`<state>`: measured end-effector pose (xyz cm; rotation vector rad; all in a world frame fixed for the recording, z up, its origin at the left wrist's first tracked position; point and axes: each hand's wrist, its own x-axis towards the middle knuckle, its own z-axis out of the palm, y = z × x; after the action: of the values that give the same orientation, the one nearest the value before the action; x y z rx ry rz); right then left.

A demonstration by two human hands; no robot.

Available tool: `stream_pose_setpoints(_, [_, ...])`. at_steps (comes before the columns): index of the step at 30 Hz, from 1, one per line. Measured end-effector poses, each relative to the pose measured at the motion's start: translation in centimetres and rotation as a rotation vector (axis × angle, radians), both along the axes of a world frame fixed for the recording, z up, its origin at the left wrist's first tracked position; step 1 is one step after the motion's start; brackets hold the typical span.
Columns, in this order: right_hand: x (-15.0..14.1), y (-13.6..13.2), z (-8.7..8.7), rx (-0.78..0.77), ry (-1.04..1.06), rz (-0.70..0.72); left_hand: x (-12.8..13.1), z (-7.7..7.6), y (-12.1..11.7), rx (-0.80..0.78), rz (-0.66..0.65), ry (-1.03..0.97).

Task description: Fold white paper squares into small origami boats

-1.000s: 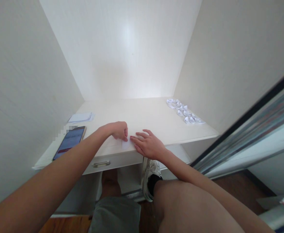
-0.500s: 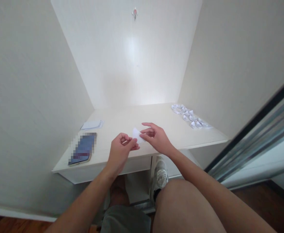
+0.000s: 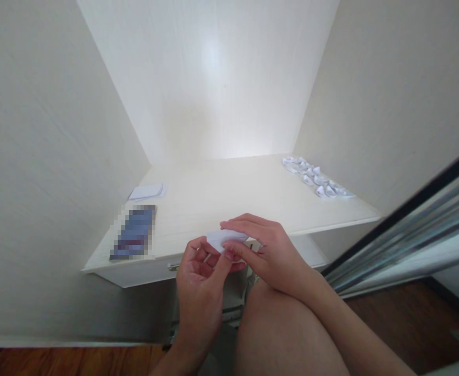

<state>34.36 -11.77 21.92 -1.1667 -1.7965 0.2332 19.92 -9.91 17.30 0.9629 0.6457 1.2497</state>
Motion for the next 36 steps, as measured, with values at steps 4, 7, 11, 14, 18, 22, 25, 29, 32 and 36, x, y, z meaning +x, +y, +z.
stream_pose_setpoints(4, [-0.1, 0.7, -0.7, 0.055, 0.046, -0.008, -0.2, 0.2, 0.8, 0.007, 0.036, -0.015])
stream_pose_setpoints(7, [-0.3, 0.9, -0.9, 0.111, 0.087, -0.03, -0.4, 0.6, 1.3, 0.033, 0.03, -0.032])
stream_pose_setpoints(11, [-0.6, 0.7, -1.3, 0.107, 0.218, -0.056, -0.6, 0.8, 1.6, 0.153, 0.029, 0.014])
stream_pose_setpoints(14, [-0.7, 0.5, -2.0, 0.011, 0.365, -0.098, -0.9, 0.9, 1.9, 0.28, 0.027, 0.141])
stream_pose_setpoints(18, [-0.8, 0.3, -2.6, -0.14, 0.594, -0.088, -1.4, 1.3, 2.6, 0.38, -0.013, 0.301])
stream_pose_setpoints(22, [-1.0, 0.3, -2.4, -0.26, 0.738, -0.006, -2.0, 1.4, 3.1, 0.449, -0.09, 0.4])
stream_pose_setpoints(25, [-1.1, 0.4, -2.2, -0.298, 0.752, 0.002, -2.4, 1.3, 3.5, 0.54, -0.098, 0.502])
stream_pose_setpoints(29, [-0.9, 0.6, -2.4, -0.318, 0.844, 0.015, -2.6, 1.4, 3.4, 0.596, -0.006, 0.544])
stream_pose_setpoints(32, [-0.8, 0.6, -2.5, -0.337, 0.898, 0.123, -2.3, 1.9, 3.1, 0.542, 0.063, 0.502])
stream_pose_setpoints(36, [-0.5, 0.4, -2.5, -0.365, 0.925, 0.22, -2.1, 2.2, 3.0, 0.418, 0.039, 0.431])
